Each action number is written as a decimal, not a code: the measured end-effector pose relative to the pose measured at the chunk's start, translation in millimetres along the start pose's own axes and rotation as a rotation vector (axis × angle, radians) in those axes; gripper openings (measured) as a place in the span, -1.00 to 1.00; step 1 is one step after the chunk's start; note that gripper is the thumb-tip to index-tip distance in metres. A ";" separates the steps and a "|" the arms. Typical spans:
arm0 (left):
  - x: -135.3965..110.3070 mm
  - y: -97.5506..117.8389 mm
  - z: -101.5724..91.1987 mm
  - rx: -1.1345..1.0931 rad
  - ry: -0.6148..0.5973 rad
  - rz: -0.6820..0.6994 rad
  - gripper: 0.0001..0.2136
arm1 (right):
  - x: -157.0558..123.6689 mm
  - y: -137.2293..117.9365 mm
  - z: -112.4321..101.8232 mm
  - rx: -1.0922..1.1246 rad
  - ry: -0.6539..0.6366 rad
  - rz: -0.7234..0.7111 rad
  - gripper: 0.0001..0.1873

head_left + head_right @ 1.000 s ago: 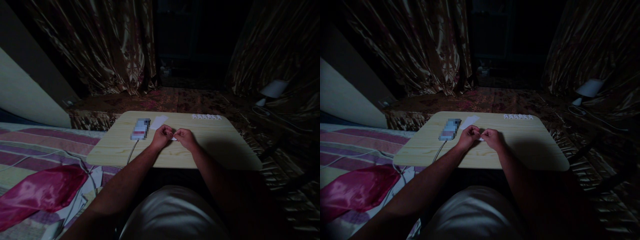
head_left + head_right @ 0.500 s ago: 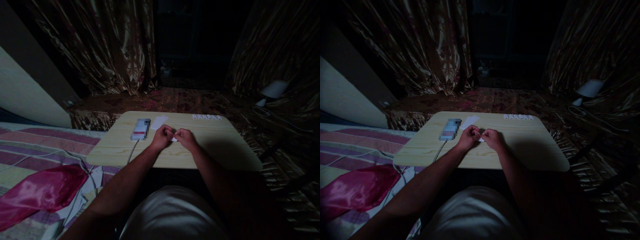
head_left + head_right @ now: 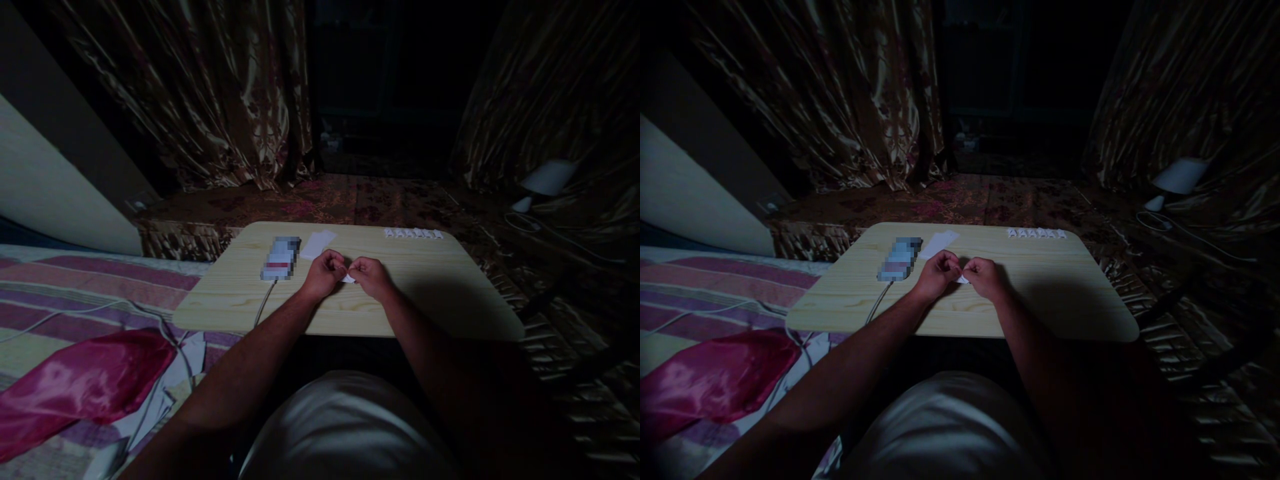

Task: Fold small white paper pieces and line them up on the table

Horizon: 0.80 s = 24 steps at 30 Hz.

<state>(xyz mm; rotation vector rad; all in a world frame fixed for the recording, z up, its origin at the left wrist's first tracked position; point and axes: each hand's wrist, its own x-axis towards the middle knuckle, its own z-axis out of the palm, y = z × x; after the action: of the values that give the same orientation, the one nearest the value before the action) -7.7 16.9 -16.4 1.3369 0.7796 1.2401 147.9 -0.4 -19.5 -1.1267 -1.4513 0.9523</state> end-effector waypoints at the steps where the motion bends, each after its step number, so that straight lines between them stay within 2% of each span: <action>1: -0.2 1.0 0.5 -0.001 0.015 -0.005 -0.69 | -0.1 -0.7 0.0 0.009 0.005 0.006 -0.87; 4: -0.8 4.1 2.5 -0.018 0.037 -0.005 -0.65 | -0.2 -2.5 -0.9 0.042 0.038 0.029 -0.85; 9: -1.8 4.9 4.6 0.011 -0.033 -0.014 -0.47 | 0.7 -1.8 -4.2 0.062 0.113 0.050 -0.81; 12: -1.5 4.0 4.4 0.036 -0.017 -0.031 -0.50 | 0.9 -0.6 -4.9 0.067 0.112 0.047 -0.81; 19: 0.3 8.4 3.7 0.008 0.131 0.018 -0.58 | -0.7 -5.1 -2.5 0.051 0.048 0.054 -0.86; 24: -0.2 9.9 3.8 -0.003 0.132 0.017 -0.59 | -0.8 -5.6 -2.9 0.063 0.039 0.050 -0.86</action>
<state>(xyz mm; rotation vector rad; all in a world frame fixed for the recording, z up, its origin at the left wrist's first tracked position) -6.1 13.9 -6.3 1.2718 0.8598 1.3525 149.8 -2.6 -13.9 -1.1340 -1.3579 0.9984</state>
